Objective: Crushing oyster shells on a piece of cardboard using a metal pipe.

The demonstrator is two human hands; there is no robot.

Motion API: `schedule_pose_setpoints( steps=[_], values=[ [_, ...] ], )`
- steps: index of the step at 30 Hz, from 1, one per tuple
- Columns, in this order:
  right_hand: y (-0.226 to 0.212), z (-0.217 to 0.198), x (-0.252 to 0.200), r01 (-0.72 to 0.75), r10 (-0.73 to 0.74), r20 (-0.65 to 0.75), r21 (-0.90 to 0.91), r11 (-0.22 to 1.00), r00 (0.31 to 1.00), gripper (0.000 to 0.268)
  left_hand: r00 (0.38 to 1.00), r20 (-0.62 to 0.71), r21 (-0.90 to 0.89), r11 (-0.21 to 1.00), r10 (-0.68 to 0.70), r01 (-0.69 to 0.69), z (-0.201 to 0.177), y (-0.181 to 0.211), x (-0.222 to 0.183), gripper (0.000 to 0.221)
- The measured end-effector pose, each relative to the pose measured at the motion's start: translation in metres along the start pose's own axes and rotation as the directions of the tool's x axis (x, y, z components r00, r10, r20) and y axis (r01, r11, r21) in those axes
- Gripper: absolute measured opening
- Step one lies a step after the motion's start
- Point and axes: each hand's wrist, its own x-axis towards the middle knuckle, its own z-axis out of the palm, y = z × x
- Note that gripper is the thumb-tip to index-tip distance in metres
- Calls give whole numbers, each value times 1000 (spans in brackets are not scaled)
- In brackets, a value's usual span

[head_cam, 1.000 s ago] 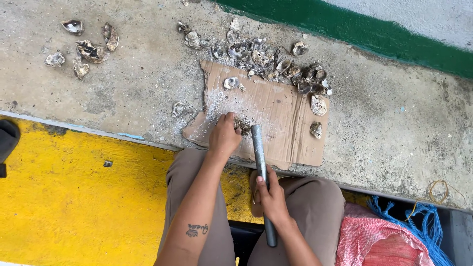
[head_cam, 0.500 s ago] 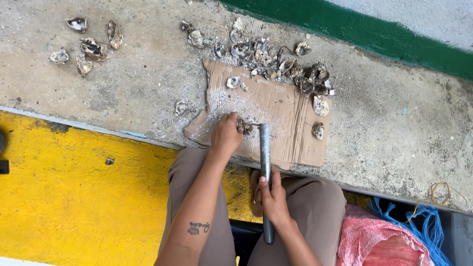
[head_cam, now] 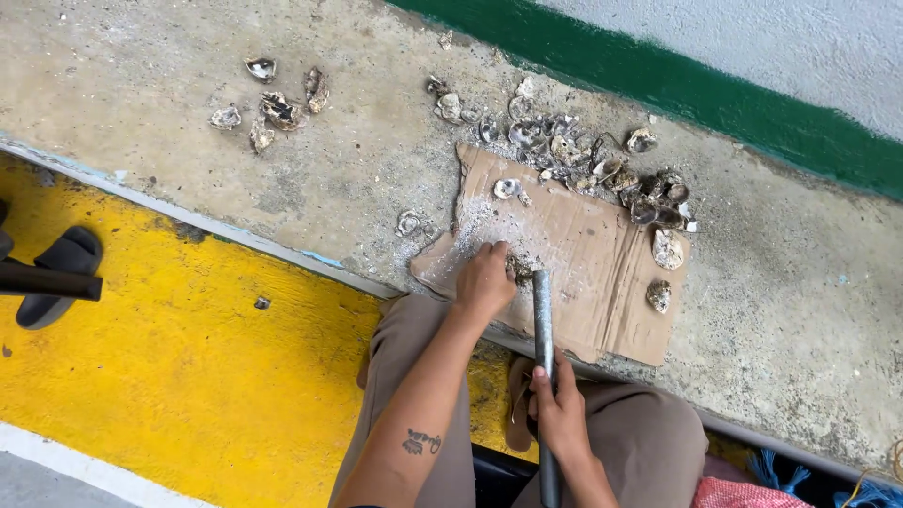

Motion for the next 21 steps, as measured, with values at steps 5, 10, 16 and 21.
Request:
schedule_pose_setpoints(
  steps=[5, 10, 16, 21],
  values=[
    [9, -1, -1, 145, -140, -95, 52, 988, 986, 54, 999, 38, -3, 1000, -31, 31, -6, 6, -1, 48],
    [-3, -1, -1, 38, -38, 4, -42, 998, 999, 55, 990, 118, -10, 997, -79, 81, -7, 8, 1, 55],
    [-12, -2, -7, 54, -55, -20, -30, 998, 998, 56, 993, 93, -2, 997, -71, 72, -11, 10, -1, 51],
    [-9, -3, -9, 25, -25, -14, -22, 999, 1000, 57, 996, 66, -12, 998, -60, 61, -11, 9, -1, 51]
  ],
)
